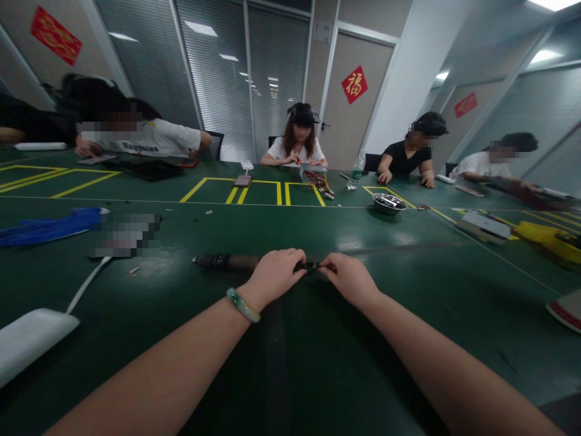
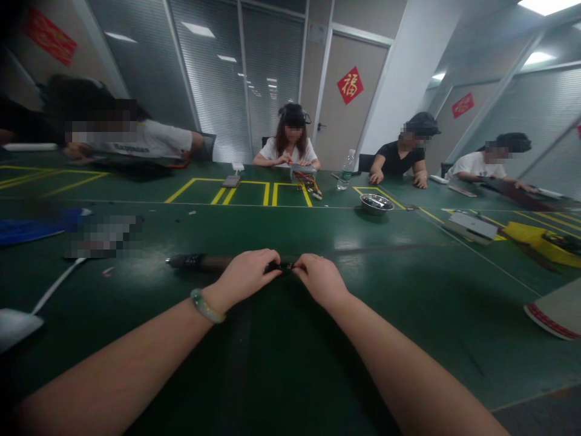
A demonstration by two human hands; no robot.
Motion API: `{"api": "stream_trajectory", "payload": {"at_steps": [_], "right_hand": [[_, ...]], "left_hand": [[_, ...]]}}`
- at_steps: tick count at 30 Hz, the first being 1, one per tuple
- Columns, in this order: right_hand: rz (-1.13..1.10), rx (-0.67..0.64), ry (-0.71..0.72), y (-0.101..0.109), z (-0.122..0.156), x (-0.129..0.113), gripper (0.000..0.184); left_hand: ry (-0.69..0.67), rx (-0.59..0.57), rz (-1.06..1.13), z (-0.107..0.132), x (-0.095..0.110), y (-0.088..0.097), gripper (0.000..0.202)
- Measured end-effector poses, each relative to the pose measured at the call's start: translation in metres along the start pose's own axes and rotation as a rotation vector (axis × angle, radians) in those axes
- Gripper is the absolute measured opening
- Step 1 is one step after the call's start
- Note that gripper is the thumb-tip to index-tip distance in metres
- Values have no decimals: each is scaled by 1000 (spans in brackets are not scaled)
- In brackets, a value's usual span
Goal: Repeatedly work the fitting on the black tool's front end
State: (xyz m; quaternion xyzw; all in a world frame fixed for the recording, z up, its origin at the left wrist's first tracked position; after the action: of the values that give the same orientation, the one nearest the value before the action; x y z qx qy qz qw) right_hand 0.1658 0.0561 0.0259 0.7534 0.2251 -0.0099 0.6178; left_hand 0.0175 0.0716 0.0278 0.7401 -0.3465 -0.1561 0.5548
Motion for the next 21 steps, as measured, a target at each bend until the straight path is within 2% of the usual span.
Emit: {"api": "stream_trajectory", "payload": {"at_steps": [3,8,21], "right_hand": [[-28,13,43,-7,-1,-5,10],[-67,18,19,-14,-2,-5,10],[-124,11,32,-15,-4,-7,8]], "left_hand": [[-23,-2,-5,-1,1,-1,16],[-34,-17,-13,-1,1,-2,16],[-61,7,-18,-1,1,-3,14]]}}
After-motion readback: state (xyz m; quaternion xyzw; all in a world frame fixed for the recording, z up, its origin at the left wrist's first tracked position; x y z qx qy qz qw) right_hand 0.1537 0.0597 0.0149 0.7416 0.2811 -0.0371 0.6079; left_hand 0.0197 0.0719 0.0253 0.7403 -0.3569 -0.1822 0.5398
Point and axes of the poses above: each hand's wrist, its own z-axis away from the middle knuckle, its own y-axis out of the back of the hand, x = y × z, the point moved 7 cm from there along -z, towards the middle knuckle, and after that the axes turned 1 degree about -z, right-handed, at the moved point
